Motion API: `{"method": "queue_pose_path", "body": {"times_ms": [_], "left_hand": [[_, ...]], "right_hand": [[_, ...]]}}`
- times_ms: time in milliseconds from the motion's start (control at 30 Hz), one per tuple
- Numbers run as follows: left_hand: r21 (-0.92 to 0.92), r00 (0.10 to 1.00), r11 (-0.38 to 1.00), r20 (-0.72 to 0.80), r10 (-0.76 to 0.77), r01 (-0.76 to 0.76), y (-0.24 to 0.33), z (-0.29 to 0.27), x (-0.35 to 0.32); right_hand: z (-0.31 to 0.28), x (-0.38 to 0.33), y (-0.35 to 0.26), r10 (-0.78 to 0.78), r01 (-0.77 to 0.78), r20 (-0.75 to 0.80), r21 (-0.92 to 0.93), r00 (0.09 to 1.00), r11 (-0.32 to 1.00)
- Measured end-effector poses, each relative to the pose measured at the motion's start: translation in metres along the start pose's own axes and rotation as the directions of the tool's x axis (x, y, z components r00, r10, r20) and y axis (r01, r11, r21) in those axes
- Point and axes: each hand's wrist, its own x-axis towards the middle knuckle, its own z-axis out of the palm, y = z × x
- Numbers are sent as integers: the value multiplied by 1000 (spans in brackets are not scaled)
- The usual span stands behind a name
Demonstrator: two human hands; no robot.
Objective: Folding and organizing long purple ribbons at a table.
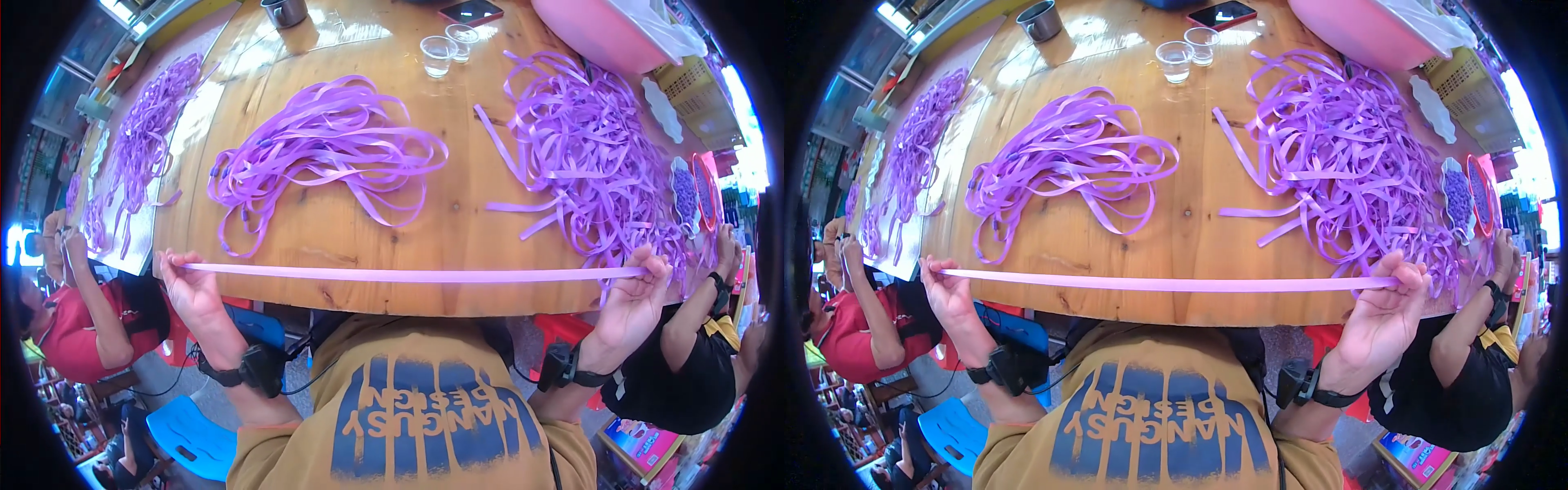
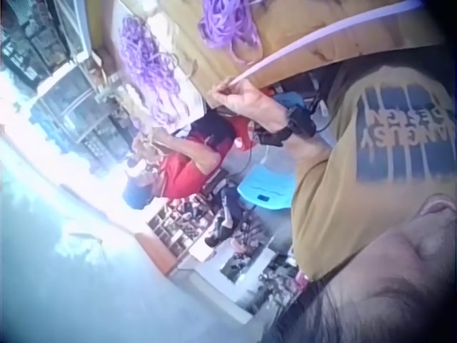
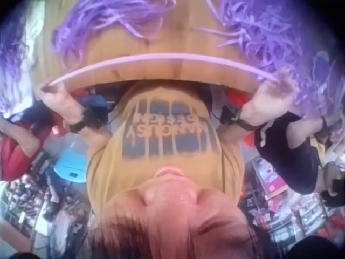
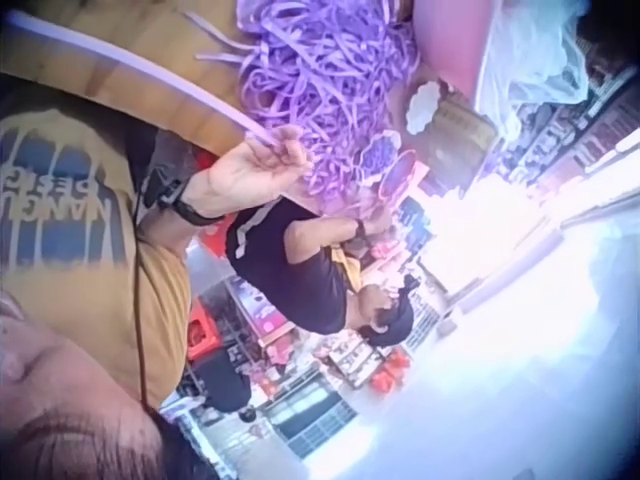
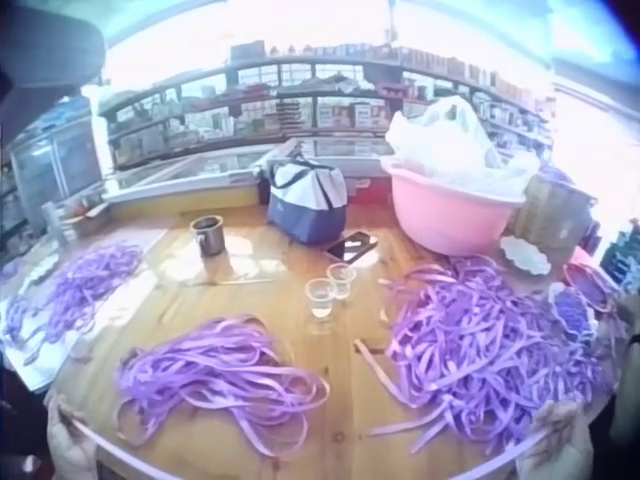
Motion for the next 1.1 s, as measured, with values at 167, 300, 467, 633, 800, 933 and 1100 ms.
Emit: {"method": "queue_pose_path", "body": {"times_ms": [167, 300, 467, 633, 800, 933, 1100], "left_hand": [[30, 976, 991, 169, -134, 131, -12, 19, -11], [261, 962, 949, 162, -221, 174, -49, 79, -67], [702, 678, 712, 506, -533, 36, -74, 112, -133], [801, 327, 597, 551, -768, 50, -77, 141, -169], [752, 208, 646, 658, -724, -131, -84, 142, -168], [688, 168, 687, 725, -668, -233, -88, 138, -170], [730, 182, 653, 683, -708, -200, -83, 137, -171]], "right_hand": [[11, -1, -1, 60, -65, 239, 15, 969, 998], [27, -26, 23, 92, 63, 327, -433, 941, 899], [49, -73, 55, 434, 232, 559, -763, 707, 604], [66, -80, 62, 548, 342, 692, -715, 469, 610], [63, -81, 66, 559, 366, 734, -678, 386, 638], [61, -83, 71, 574, 347, 741, -671, 349, 655], [63, -84, 74, 580, 348, 745, -667, 331, 658]]}}
